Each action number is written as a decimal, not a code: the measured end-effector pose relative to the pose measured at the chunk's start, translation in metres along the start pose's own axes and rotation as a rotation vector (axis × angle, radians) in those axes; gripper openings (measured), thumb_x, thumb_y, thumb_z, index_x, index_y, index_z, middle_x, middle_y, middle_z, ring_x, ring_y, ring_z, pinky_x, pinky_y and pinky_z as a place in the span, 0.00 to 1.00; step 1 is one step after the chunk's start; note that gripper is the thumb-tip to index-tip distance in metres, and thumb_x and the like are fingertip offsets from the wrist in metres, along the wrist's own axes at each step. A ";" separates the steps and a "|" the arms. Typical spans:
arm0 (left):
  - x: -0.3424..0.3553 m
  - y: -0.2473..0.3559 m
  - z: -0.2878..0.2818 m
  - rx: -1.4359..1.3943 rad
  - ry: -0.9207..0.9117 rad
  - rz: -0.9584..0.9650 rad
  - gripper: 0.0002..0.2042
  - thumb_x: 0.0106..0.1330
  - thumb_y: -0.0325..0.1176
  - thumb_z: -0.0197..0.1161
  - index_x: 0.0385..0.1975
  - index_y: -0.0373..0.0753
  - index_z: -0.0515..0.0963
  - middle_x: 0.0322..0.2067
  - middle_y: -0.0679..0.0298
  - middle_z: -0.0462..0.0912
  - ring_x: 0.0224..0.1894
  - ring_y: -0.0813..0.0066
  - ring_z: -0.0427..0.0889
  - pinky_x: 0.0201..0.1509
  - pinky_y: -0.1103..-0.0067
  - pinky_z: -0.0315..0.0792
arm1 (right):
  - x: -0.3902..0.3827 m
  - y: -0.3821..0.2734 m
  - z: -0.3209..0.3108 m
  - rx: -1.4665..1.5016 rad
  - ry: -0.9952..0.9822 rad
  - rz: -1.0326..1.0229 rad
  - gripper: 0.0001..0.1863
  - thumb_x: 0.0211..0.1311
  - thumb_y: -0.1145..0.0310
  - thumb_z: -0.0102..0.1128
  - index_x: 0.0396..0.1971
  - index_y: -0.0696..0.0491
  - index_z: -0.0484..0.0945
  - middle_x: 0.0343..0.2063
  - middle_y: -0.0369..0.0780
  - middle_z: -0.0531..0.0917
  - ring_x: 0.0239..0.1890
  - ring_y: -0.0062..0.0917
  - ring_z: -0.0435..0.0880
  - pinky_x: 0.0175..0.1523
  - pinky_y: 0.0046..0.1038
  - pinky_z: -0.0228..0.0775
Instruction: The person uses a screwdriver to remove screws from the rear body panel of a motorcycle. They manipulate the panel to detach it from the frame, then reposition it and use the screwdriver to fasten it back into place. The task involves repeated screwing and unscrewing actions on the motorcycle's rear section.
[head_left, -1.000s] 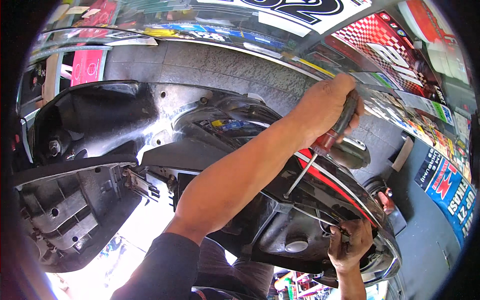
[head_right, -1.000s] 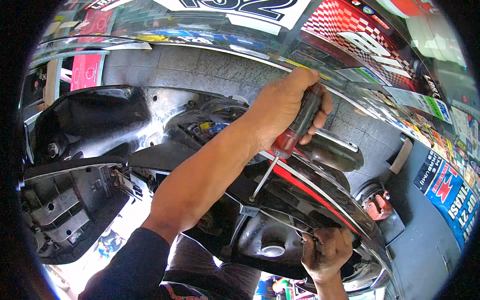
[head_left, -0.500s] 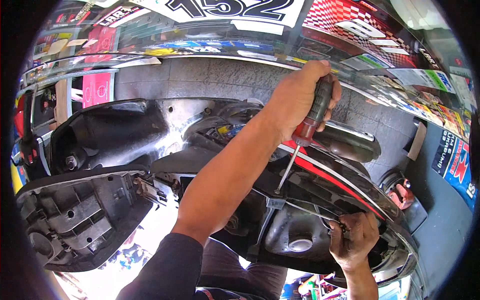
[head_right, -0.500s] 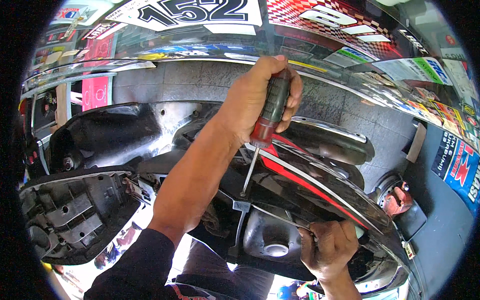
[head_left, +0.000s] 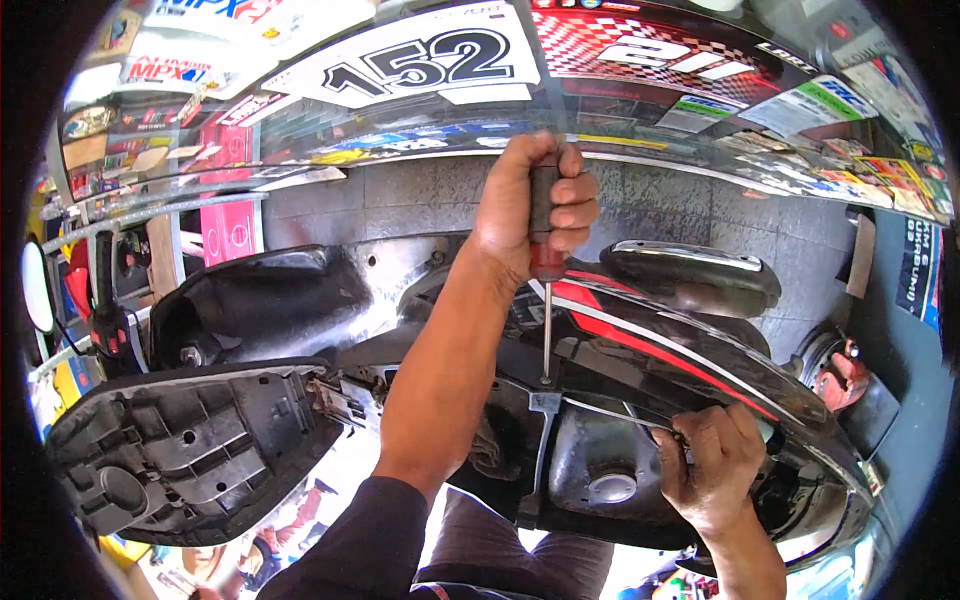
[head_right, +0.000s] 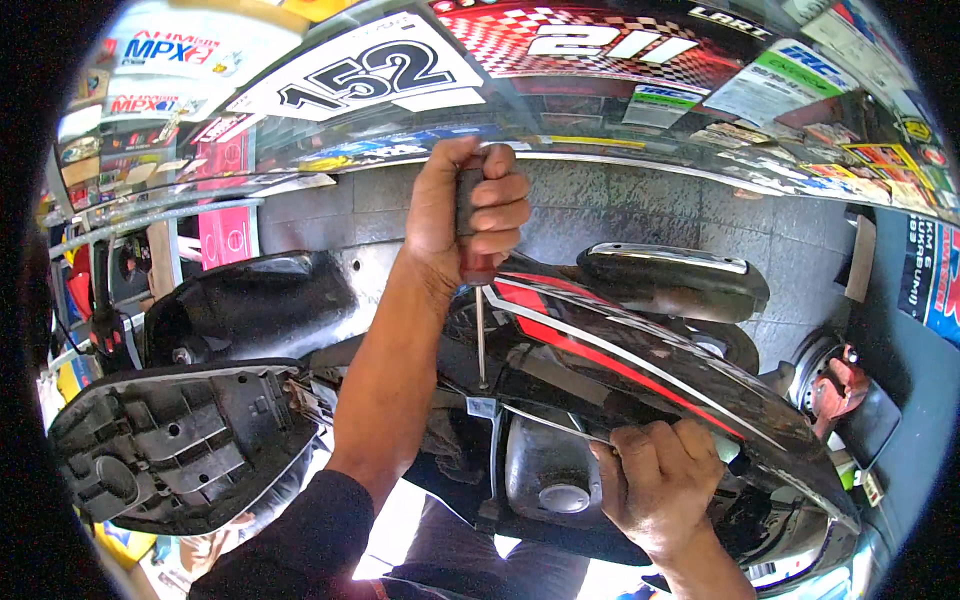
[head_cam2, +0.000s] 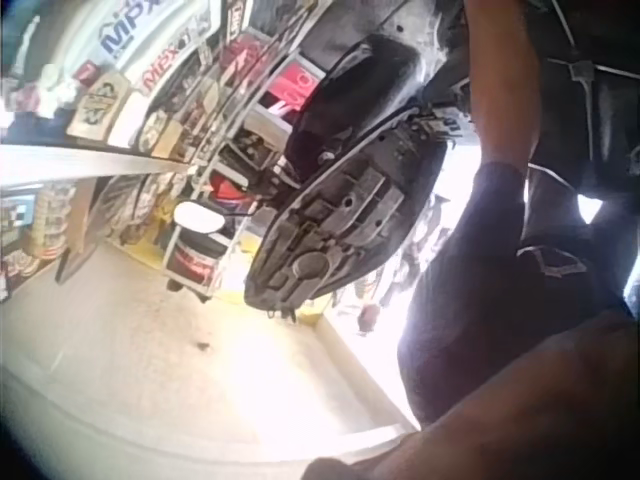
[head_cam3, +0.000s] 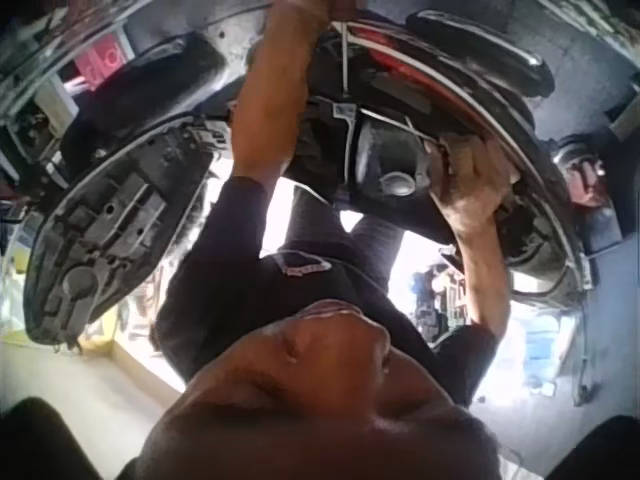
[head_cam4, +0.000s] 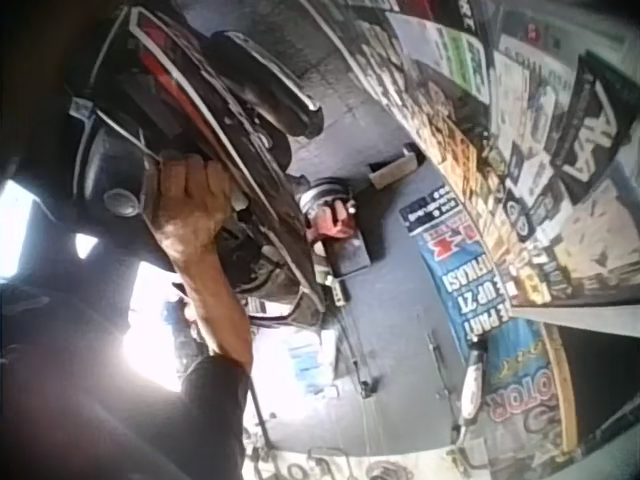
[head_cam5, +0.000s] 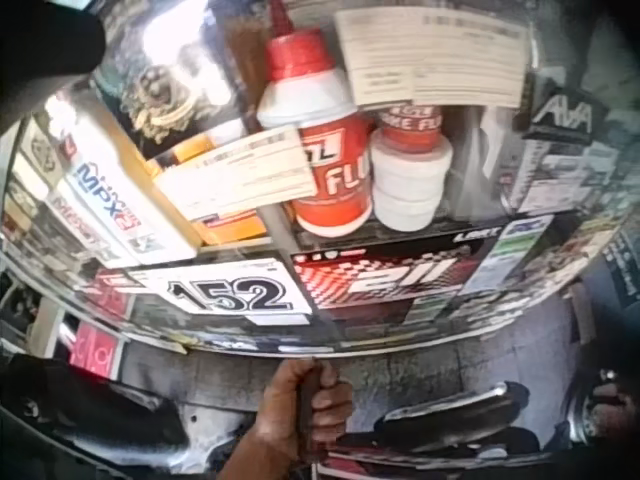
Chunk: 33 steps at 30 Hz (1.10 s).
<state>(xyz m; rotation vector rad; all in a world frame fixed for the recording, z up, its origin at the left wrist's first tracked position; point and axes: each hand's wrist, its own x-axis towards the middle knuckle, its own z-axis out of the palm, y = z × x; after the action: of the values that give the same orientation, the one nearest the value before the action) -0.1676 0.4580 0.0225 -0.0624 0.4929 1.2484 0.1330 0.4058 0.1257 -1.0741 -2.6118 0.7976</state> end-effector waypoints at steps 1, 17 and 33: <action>-0.001 0.000 -0.002 -0.201 -0.256 -0.082 0.26 0.70 0.63 0.52 0.32 0.43 0.73 0.19 0.68 0.71 0.16 0.76 0.68 0.17 0.79 0.64 | -0.001 -0.001 0.000 0.006 -0.007 0.006 0.13 0.44 0.69 0.73 0.28 0.52 0.76 0.20 0.37 0.75 0.21 0.33 0.71 0.28 0.36 0.61; -0.010 -0.019 0.049 0.818 0.671 0.307 0.17 0.75 0.48 0.47 0.33 0.41 0.72 0.22 0.66 0.74 0.19 0.75 0.73 0.21 0.76 0.69 | 0.002 -0.007 -0.004 0.032 -0.024 0.073 0.11 0.46 0.75 0.71 0.27 0.55 0.76 0.23 0.42 0.78 0.26 0.40 0.77 0.32 0.38 0.67; -0.012 -0.014 0.037 0.510 0.483 0.343 0.19 0.74 0.51 0.52 0.34 0.40 0.75 0.23 0.64 0.78 0.21 0.76 0.76 0.22 0.78 0.68 | 0.000 -0.003 -0.002 0.010 -0.030 0.045 0.12 0.46 0.71 0.72 0.28 0.53 0.77 0.22 0.40 0.76 0.25 0.38 0.75 0.31 0.38 0.65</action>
<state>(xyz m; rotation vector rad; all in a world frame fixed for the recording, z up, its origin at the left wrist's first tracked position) -0.1460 0.4539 0.0571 0.1632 1.2716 1.4067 0.1316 0.4046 0.1292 -1.1311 -2.6137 0.8413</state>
